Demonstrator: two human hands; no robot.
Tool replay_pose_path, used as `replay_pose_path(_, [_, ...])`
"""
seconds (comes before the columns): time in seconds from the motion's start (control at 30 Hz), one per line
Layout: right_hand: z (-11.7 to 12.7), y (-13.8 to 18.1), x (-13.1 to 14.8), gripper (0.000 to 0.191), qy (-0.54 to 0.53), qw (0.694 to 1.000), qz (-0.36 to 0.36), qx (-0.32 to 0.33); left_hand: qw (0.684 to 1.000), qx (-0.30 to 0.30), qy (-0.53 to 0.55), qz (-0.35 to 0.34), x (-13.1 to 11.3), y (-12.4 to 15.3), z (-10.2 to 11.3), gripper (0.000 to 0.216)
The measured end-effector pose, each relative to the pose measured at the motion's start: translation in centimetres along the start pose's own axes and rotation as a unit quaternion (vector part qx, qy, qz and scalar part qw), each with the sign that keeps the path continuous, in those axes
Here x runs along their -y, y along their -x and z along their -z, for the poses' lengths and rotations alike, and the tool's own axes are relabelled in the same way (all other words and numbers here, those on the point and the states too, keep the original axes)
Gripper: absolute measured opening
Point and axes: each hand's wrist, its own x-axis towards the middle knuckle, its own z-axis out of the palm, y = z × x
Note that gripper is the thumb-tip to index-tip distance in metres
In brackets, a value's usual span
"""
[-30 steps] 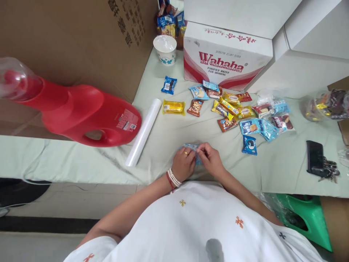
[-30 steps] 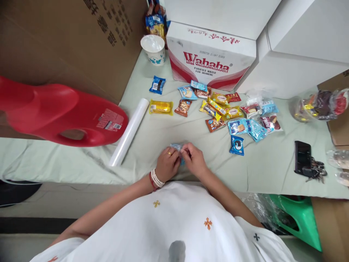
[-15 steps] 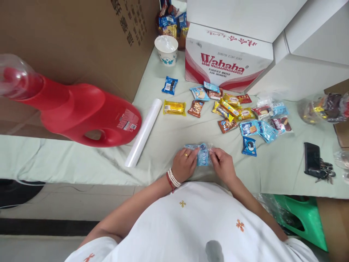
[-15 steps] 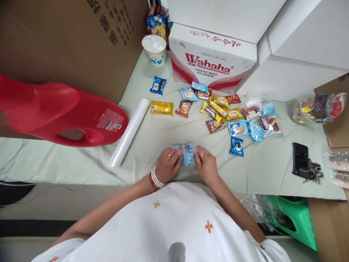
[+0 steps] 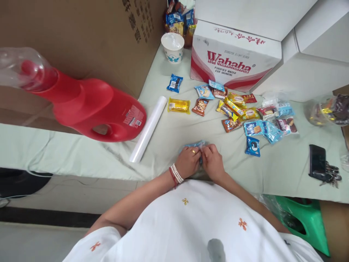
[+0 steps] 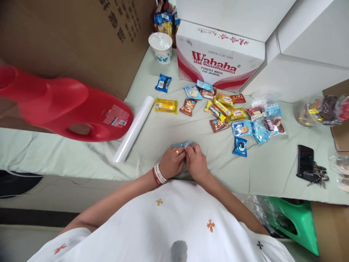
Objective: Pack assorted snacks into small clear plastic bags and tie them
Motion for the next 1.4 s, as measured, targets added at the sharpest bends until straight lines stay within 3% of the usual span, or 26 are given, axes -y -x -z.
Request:
replay_pose_path(0.17, [-1.7, -0.3, -1.3, 0.034, -0.002, 0.999, 0.049, 0.003, 0.974, -0.07, 0.213, 0.042, 2.4, 1.3, 1.8, 0.043])
replay_pose_path(0.3, [-1.9, 0.0, -2.1, 0.036, -0.013, 0.997, 0.077, -0.018, 0.976, -0.127, 0.096, 0.15, 3.5, 1.4, 2.2, 0.042])
replay_pose_path(0.4, [-1.9, 0.2, -1.9, 0.037, -0.053, 0.992, 0.106, -0.034, 0.979, -0.074, 0.008, 0.187, 3.1, 0.7, 2.4, 0.045])
replay_pose_path(0.5, [-1.7, 0.2, -1.1, 0.038, -0.065, 0.989, 0.134, 0.006, 0.983, 0.005, -0.028, 0.18, 2.5, -0.4, 3.1, 0.029])
replay_pose_path(0.57, [-1.1, 0.2, -0.1, 0.036, -0.048, 0.989, 0.138, 0.037, 0.976, 0.042, -0.023, 0.214, 2.4, -1.3, 3.8, 0.022])
replay_pose_path(0.63, [0.0, 0.3, 1.0, 0.035, -0.035, 0.989, 0.131, 0.067, 0.964, 0.076, 0.015, 0.254, 2.5, -2.1, 4.5, 0.02])
replay_pose_path(0.73, [2.1, 0.7, 2.4, 0.049, -0.057, 0.987, 0.095, 0.114, 0.944, 0.105, 0.14, 0.279, 2.5, -3.2, 5.3, 0.021])
replay_pose_path(0.83, [3.9, 1.4, 3.0, 0.068, -0.105, 0.986, 0.041, 0.124, 0.886, 0.094, 0.334, 0.307, 1.3, -3.8, 5.2, 0.024])
replay_pose_path(0.93, [4.9, 2.1, 2.6, 0.073, -0.142, 0.986, -0.006, 0.084, 0.808, 0.063, 0.473, 0.347, -1.2, -4.3, 4.3, 0.028])
replay_pose_path(1.03, [5.7, 2.8, 1.0, 0.059, -0.18, 0.982, -0.046, 0.028, 0.742, 0.035, 0.574, 0.344, -4.4, -5.0, 3.4, 0.03])
replay_pose_path(1.17, [6.6, 4.4, -2.7, 0.037, -0.281, 0.952, -0.116, -0.028, 0.642, 0.11, 0.704, 0.284, -8.6, -6.1, 2.8, 0.022])
replay_pose_path(1.27, [8.4, 5.5, -7.2, 0.035, -0.333, 0.917, -0.193, -0.102, 0.631, 0.165, 0.715, 0.253, -9.7, -6.4, 2.9, 0.026])
replay_pose_path(1.4, [13.5, 3.4, -16.5, 0.05, -0.332, 0.847, -0.254, -0.329, 0.659, 0.102, 0.686, 0.29, -7.1, -6.1, 3.3, 0.03])
